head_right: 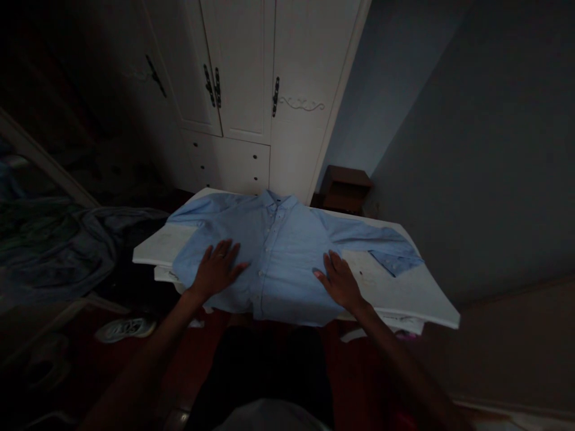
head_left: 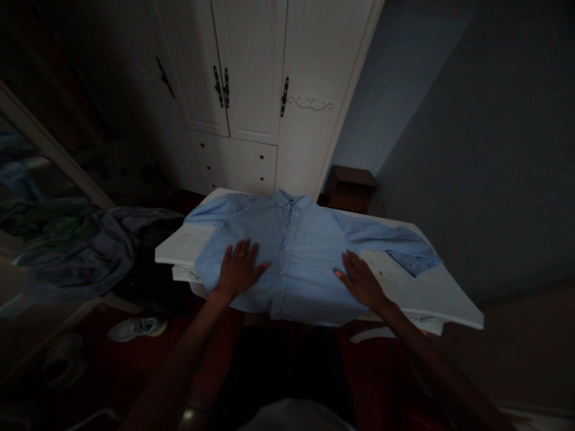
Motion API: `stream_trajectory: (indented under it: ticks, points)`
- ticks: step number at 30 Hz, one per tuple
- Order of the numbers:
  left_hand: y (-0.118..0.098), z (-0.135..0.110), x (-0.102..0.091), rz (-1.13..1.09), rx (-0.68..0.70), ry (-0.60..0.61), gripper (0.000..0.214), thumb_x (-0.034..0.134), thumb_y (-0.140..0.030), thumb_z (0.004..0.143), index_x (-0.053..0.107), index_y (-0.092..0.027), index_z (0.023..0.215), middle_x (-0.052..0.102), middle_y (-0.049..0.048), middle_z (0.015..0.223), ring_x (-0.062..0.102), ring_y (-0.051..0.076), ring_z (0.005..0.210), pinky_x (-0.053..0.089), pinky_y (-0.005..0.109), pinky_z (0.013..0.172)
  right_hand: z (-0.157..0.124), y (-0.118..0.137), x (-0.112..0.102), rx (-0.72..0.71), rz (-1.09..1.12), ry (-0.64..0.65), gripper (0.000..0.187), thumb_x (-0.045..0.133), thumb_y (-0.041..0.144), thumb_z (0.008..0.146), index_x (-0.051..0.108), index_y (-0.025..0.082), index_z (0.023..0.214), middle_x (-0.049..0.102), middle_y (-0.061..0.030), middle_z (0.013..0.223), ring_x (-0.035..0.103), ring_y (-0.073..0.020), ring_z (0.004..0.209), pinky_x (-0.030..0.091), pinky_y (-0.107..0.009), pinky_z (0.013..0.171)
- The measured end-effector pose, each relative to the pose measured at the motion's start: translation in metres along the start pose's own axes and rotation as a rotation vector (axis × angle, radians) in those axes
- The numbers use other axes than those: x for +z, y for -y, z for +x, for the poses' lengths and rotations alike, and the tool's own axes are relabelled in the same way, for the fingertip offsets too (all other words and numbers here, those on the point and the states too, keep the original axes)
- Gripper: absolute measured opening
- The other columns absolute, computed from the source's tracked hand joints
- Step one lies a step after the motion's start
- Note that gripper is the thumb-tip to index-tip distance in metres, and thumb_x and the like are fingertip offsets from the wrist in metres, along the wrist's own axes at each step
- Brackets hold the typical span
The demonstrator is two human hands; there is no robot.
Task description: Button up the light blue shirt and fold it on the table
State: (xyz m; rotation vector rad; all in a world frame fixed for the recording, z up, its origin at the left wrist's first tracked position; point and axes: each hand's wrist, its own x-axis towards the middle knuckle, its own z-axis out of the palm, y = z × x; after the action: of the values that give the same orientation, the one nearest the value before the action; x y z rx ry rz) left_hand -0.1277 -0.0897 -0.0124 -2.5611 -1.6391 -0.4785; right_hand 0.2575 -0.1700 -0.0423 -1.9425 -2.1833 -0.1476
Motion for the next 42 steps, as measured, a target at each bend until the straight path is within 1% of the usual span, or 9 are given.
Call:
stream_trajectory:
  ticks: [4,8,13,18,25,31,35,38,42]
  points:
    - [0.000,-0.004,-0.001,-0.009,0.001,0.000,0.070,0.041,-0.063,0.090,0.041,-0.021,0.147,0.038,0.0155,0.152,0.029,0.032,0.144,0.016,0.054,0.118,-0.004,0.000,-0.001,-0.004,-0.025,0.002,0.072,0.026,0.059,0.098,0.016,0.018,0.156,0.025,-0.0176,0.158,0.025,-0.0306,0.145,0.024,-0.056,0.115]
    - [-0.001,-0.007,-0.005,-0.022,0.004,0.025,0.077,0.043,-0.066,0.088,0.041,-0.015,0.146,0.035,0.0201,0.153,0.027,0.035,0.144,0.019,0.055,0.117,-0.009,0.005,-0.004,-0.034,0.018,-0.075,0.072,0.031,0.054,0.099,0.004,0.020,0.157,0.015,-0.0147,0.161,0.020,-0.0318,0.147,0.026,-0.056,0.115]
    - [-0.016,0.004,-0.008,-0.051,-0.066,-0.058,0.074,0.041,-0.059,0.092,0.038,-0.010,0.146,0.031,0.0238,0.154,0.019,0.036,0.147,0.016,0.057,0.116,-0.006,0.040,-0.019,-0.135,0.087,-0.116,0.074,0.032,0.050,0.100,-0.008,0.024,0.156,0.008,-0.0097,0.162,0.014,-0.0292,0.148,0.022,-0.053,0.118]
    - [-0.033,0.011,-0.003,-0.107,0.052,0.001,0.073,0.046,-0.062,0.089,0.042,-0.014,0.145,0.036,0.0220,0.152,0.025,0.035,0.145,0.017,0.056,0.116,0.003,0.071,-0.024,-0.240,0.093,-0.042,0.081,0.039,0.058,0.095,0.001,0.022,0.157,0.014,-0.0135,0.161,0.013,-0.0287,0.149,0.021,-0.052,0.119]
    - [-0.039,-0.008,-0.002,-0.119,0.091,0.022,0.074,0.049,-0.065,0.085,0.045,-0.018,0.143,0.040,0.0200,0.150,0.030,0.033,0.143,0.015,0.053,0.118,-0.027,0.062,-0.012,-0.244,0.037,-0.045,0.079,0.043,0.060,0.093,0.018,0.018,0.155,0.025,-0.0169,0.157,0.022,-0.0294,0.147,0.025,-0.052,0.118]
    - [-0.036,-0.012,-0.007,-0.193,0.104,0.057,0.078,0.055,-0.071,0.078,0.051,-0.020,0.137,0.044,0.0194,0.148,0.033,0.036,0.141,0.021,0.055,0.116,-0.037,0.057,-0.020,-0.271,0.062,0.014,0.075,0.042,0.057,0.095,0.021,0.018,0.155,0.023,-0.0160,0.158,0.021,-0.0292,0.147,0.026,-0.052,0.118]
    - [-0.032,0.011,-0.025,-0.267,0.054,0.046,0.053,0.043,-0.058,0.092,0.062,-0.019,0.123,0.063,0.0164,0.128,0.056,0.029,0.122,0.042,0.043,0.103,-0.024,0.053,-0.039,-0.228,0.199,0.111,0.064,0.039,0.052,0.098,0.024,0.026,0.154,0.033,-0.0117,0.156,0.032,-0.0264,0.143,0.033,-0.049,0.115]
    - [-0.033,0.043,-0.033,-0.346,0.038,-0.022,0.043,0.042,-0.045,0.096,0.064,-0.017,0.120,0.067,0.0147,0.120,0.062,0.026,0.111,0.046,0.038,0.098,-0.003,0.056,-0.057,-0.173,0.328,0.118,0.060,0.042,0.050,0.097,0.030,0.028,0.152,0.046,-0.0096,0.148,0.044,-0.0249,0.136,0.040,-0.047,0.111]
    - [-0.038,0.090,-0.020,-0.442,0.103,0.041,0.030,0.047,-0.021,0.092,0.070,-0.019,0.111,0.070,0.0113,0.114,0.064,0.023,0.108,0.046,0.035,0.098,0.041,0.070,-0.069,-0.244,0.460,0.064,0.048,0.046,0.039,0.097,0.045,0.025,0.143,0.056,-0.0090,0.139,0.052,-0.0239,0.128,0.043,-0.046,0.109]
